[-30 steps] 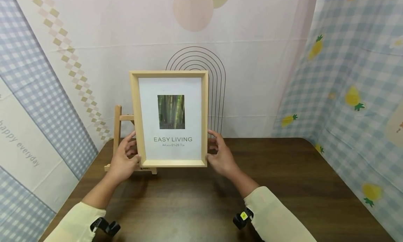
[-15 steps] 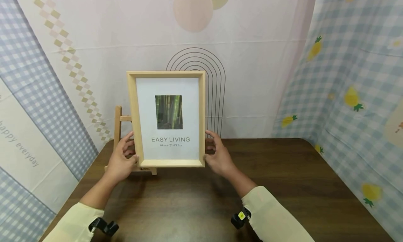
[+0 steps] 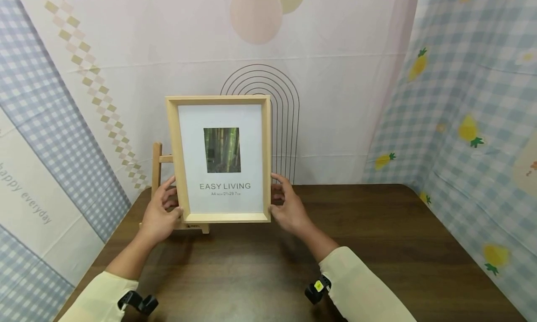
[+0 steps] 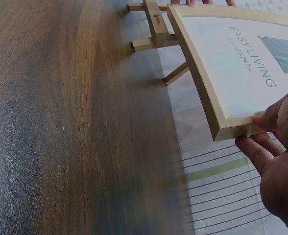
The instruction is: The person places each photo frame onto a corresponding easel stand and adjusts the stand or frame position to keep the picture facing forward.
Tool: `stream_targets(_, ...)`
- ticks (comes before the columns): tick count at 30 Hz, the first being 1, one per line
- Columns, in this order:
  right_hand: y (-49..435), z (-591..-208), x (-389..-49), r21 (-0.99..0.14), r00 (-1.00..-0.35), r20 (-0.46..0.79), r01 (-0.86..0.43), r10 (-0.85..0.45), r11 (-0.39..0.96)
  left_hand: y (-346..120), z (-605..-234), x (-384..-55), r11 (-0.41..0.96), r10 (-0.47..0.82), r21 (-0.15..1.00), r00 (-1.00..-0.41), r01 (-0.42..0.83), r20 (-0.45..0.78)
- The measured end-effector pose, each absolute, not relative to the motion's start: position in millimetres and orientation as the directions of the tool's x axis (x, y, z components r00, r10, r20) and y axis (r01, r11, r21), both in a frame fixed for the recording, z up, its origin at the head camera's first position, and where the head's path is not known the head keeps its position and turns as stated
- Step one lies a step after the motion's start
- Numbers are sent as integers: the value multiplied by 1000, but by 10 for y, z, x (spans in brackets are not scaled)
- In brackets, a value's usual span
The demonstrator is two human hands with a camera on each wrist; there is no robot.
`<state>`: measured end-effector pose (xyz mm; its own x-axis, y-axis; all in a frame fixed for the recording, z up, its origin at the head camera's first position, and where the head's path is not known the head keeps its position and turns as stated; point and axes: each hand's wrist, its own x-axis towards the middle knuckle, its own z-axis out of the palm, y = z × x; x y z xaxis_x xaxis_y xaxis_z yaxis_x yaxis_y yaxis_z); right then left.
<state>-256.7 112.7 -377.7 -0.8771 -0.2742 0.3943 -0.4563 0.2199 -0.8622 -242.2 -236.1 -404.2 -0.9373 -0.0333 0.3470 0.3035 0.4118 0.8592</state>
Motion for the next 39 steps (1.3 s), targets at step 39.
stream_targets(39, 1023, -4095, -2847, -855, -860, 418, -481, -292, 193, -2454, -3999, -2326, 437, -101, 870, -949, 228, 300)
